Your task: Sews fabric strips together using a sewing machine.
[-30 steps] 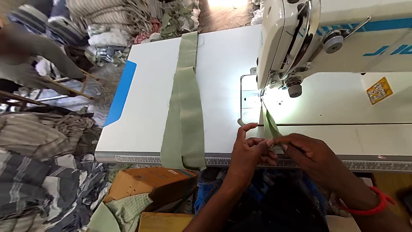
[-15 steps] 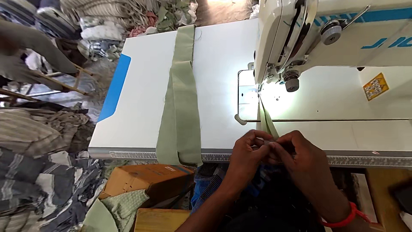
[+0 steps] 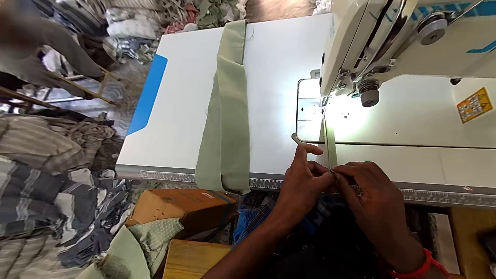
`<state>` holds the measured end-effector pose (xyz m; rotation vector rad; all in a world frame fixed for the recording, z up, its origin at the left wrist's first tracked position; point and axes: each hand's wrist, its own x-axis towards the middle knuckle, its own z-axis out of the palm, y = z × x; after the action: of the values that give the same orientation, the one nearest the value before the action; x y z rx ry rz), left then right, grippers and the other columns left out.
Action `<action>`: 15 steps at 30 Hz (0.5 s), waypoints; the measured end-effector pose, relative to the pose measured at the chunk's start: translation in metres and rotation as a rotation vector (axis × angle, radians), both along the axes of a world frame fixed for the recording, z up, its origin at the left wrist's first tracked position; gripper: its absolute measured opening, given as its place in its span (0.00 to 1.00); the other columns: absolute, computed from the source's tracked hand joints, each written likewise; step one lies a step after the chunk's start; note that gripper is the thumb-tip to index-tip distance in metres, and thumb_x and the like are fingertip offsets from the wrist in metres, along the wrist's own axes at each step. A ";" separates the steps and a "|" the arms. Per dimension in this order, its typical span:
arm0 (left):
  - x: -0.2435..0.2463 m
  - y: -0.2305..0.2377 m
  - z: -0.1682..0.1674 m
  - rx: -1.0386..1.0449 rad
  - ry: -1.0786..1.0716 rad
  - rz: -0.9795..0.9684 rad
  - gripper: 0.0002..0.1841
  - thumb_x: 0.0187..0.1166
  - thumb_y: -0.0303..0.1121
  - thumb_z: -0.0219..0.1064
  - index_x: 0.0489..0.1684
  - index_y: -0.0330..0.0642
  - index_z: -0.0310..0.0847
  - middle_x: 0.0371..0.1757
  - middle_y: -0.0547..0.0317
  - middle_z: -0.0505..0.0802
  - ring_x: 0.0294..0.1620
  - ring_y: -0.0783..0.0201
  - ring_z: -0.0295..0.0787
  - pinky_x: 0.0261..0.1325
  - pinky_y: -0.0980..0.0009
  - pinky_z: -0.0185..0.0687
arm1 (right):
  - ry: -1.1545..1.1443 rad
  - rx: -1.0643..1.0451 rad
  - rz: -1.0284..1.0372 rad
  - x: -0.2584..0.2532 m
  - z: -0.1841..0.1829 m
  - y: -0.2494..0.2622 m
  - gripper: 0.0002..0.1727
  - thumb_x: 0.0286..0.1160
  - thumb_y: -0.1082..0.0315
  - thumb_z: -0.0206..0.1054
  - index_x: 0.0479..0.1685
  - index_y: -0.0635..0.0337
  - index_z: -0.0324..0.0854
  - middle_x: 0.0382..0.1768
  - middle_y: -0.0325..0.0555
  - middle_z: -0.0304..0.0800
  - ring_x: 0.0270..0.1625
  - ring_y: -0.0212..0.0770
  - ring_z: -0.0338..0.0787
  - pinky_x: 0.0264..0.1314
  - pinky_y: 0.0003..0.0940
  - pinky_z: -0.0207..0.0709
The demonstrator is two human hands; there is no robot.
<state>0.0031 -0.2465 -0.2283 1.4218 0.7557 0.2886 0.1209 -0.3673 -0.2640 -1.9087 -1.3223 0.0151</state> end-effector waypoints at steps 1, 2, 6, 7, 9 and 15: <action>0.000 0.000 -0.001 -0.014 -0.002 0.001 0.26 0.80 0.22 0.68 0.73 0.49 0.63 0.37 0.48 0.93 0.26 0.56 0.92 0.27 0.66 0.90 | -0.021 0.009 0.009 0.002 -0.001 0.001 0.11 0.82 0.66 0.66 0.53 0.59 0.91 0.49 0.47 0.89 0.52 0.37 0.89 0.53 0.27 0.85; 0.000 -0.001 -0.001 -0.027 -0.002 0.003 0.26 0.80 0.22 0.68 0.73 0.48 0.63 0.37 0.48 0.93 0.26 0.56 0.92 0.28 0.66 0.91 | -0.041 0.019 0.022 0.003 -0.001 0.001 0.11 0.81 0.67 0.66 0.52 0.60 0.91 0.48 0.48 0.89 0.52 0.39 0.89 0.54 0.29 0.85; 0.002 0.003 -0.002 -0.060 -0.002 0.021 0.27 0.78 0.20 0.68 0.75 0.46 0.63 0.40 0.49 0.93 0.30 0.60 0.93 0.33 0.68 0.90 | -0.071 -0.023 0.098 0.005 0.000 -0.001 0.14 0.78 0.67 0.65 0.57 0.61 0.90 0.51 0.49 0.86 0.51 0.40 0.87 0.50 0.29 0.84; 0.002 0.003 -0.003 -0.049 0.002 0.027 0.28 0.78 0.21 0.69 0.75 0.47 0.63 0.40 0.50 0.94 0.29 0.60 0.92 0.32 0.69 0.89 | -0.064 -0.036 0.119 0.006 -0.001 0.000 0.15 0.77 0.65 0.65 0.57 0.60 0.89 0.51 0.48 0.83 0.48 0.37 0.86 0.46 0.28 0.84; -0.001 0.001 -0.004 -0.030 0.001 0.025 0.28 0.80 0.22 0.68 0.76 0.51 0.63 0.41 0.52 0.94 0.28 0.61 0.91 0.28 0.70 0.86 | -0.053 -0.053 0.134 0.010 -0.003 0.002 0.14 0.80 0.62 0.66 0.55 0.60 0.88 0.51 0.48 0.82 0.43 0.37 0.86 0.40 0.28 0.84; 0.032 0.039 -0.017 -0.296 -0.036 -0.090 0.19 0.93 0.30 0.42 0.73 0.32 0.70 0.54 0.47 0.90 0.44 0.60 0.93 0.49 0.62 0.91 | -0.251 -0.103 0.164 0.022 0.007 0.011 0.12 0.88 0.61 0.61 0.49 0.58 0.87 0.50 0.49 0.88 0.36 0.44 0.91 0.23 0.36 0.79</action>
<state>0.0350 -0.2076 -0.2456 1.1638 0.6719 0.1259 0.1434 -0.3564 -0.2569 -1.9299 -1.6725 -0.0779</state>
